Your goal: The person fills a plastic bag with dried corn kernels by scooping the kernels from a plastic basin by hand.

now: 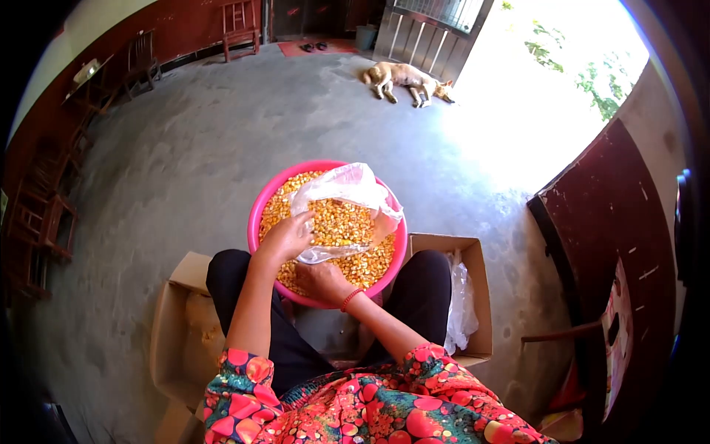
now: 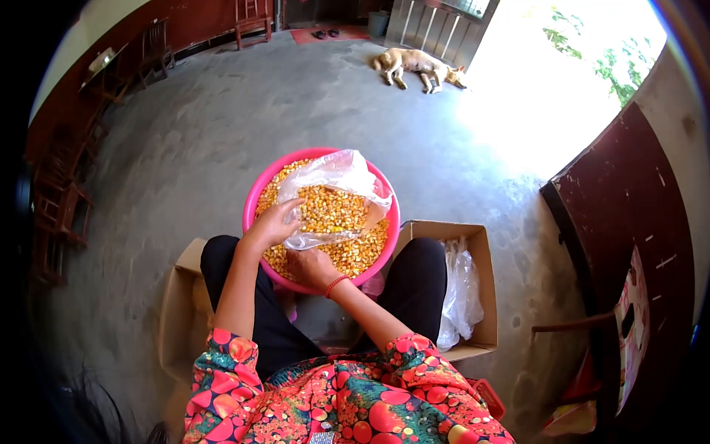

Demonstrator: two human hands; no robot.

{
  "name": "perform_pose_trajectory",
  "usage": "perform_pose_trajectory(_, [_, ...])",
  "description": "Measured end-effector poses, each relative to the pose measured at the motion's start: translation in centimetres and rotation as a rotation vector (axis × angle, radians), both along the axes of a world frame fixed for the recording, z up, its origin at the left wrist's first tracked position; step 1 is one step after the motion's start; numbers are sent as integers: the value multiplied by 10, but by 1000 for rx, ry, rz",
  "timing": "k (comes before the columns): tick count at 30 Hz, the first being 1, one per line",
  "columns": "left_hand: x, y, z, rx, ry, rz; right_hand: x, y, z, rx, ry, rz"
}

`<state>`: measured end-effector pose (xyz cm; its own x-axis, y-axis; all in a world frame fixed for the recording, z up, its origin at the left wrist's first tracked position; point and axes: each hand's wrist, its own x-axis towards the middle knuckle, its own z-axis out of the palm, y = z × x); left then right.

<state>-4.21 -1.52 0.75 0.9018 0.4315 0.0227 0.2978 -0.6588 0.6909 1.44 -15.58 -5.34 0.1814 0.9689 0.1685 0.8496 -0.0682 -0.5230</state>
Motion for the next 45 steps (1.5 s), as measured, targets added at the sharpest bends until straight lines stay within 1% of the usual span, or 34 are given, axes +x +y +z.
perform_pose_trajectory(2, [0,1,0,17,-45,0,8,3,-25,-22,22,-21])
perform_pose_trajectory(4, [-1,0,1,25,-23,11,17,1,-34,186,130,71])
perform_pose_trajectory(5, [-1,0,3,11,-18,12,18,-4,-34,211,224,47])
perform_pose_trajectory(6, [-1,0,2,14,-27,3,21,-6,-33,215,214,39])
perform_pose_trajectory(8, [0,0,2,51,-27,7,27,-9,-38,81,641,-28])
perform_pose_trajectory(9, [0,0,2,41,-1,11,29,-9,-43,104,702,-34])
perform_pose_trajectory(10, [0,-1,4,45,-7,5,30,-14,-36,111,696,-38])
perform_pose_trajectory(12, [1,-1,8,-78,80,-1,32,-27,-11,-169,1079,-127])
perform_pose_trajectory(13, [1,1,4,-85,77,2,31,-30,-13,-136,1184,-138])
perform_pose_trajectory(14, [2,4,-3,-58,65,-16,34,-29,-18,-110,1232,-130])
perform_pose_trajectory(16, [2,7,-13,32,-77,-52,32,-28,-18,-73,1281,-184])
perform_pose_trajectory(18, [1,5,-9,49,-61,-71,34,-26,-24,-22,1256,-163])
perform_pose_trajectory(20, [-1,3,-7,61,-37,-80,35,-26,-23,-52,1248,-113])
perform_pose_trajectory(22, [0,4,-10,41,6,-72,35,-27,-22,-25,1245,-109])
perform_pose_trajectory(24, [0,5,-14,65,-51,-72,35,-26,-23,-30,1304,-176])
perform_pose_trajectory(26, [0,5,-14,46,-102,-40,36,-27,-22,13,1311,-161])
perform_pose_trajectory(27, [1,9,-21,-32,-102,-3,37,-27,-22,25,1304,-153])
perform_pose_trajectory(28, [1,8,-21,-24,-104,-7,37,-28,-23,34,1299,-145])
perform_pose_trajectory(31, [-4,-1,-18,150,-317,34,36,-26,-26,47,1314,-177])
perform_pose_trajectory(32, [-6,-3,-18,157,-318,35,35,-27,-26,51,1313,-171])
perform_pose_trajectory(34, [-8,-7,-16,73,-403,77,35,-26,-26,48,1286,-214])
perform_pose_trajectory(35, [-10,-14,-11,127,-393,128,33,-24,-28,105,1243,-222])
perform_pose_trajectory(36, [-11,-17,-10,129,-395,131,33,-24,-29,105,1242,-219])
perform_pose_trajectory(38, [-15,-21,-16,-11,-514,199,32,-28,-22,92,1222,-146])
perform_pose_trajectory(40, [-19,-25,-20,6,-555,201,25,-28,-18,104,1266,-178])
perform_pose_trajectory(42, [-20,-37,-12,65,-737,274,25,-30,-14,98,1199,-169])
perform_pose_trajectory(43, [-21,-37,-13,106,-704,269,27,-29,-16,4,1186,-176])
perform_pose_trajectory(45, [-16,-34,-23,81,-749,283,30,-27,-20,-29,1219,-185])
